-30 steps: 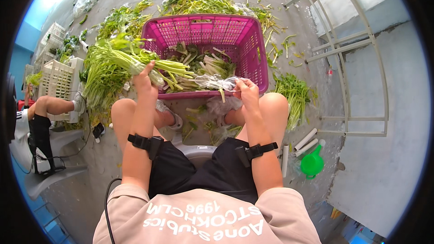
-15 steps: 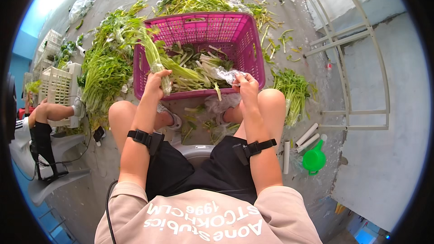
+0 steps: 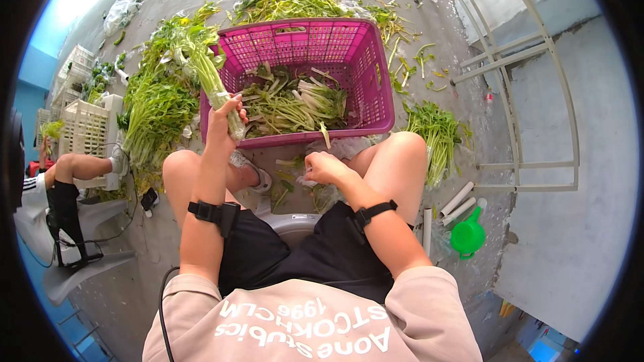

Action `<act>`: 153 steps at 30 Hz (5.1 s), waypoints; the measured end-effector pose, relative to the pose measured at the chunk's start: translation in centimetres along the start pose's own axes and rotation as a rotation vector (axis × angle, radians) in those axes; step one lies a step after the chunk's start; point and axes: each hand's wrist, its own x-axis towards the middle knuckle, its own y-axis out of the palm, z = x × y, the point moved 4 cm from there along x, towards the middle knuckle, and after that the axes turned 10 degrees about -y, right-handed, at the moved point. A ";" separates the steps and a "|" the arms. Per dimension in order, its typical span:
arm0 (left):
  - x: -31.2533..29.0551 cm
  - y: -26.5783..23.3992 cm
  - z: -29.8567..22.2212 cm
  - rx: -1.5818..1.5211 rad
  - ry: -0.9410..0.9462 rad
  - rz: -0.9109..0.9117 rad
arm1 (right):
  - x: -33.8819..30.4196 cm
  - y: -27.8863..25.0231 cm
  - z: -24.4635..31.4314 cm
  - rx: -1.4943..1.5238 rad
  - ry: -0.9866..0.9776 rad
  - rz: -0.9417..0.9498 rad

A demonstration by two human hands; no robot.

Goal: The person removes plastic wrap from bundles of water spinach by hand, places the vegetables into a purple basket, and then sorts through the individual stalks.

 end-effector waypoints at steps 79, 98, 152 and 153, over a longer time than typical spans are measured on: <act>-7.3 8.8 4.1 1.159 0.843 0.288 | -1.8 -7.8 3.8 1.531 -0.349 -0.806; -9.3 9.6 4.2 1.143 0.879 0.397 | -2.3 -8.6 3.4 1.555 -0.281 -0.864; -5.9 6.8 4.3 1.035 0.381 0.236 | -3.2 -9.8 2.0 1.958 -0.471 -0.892; -5.8 6.7 4.3 1.033 0.384 0.231 | -3.5 -10.1 2.3 2.028 -0.549 -0.812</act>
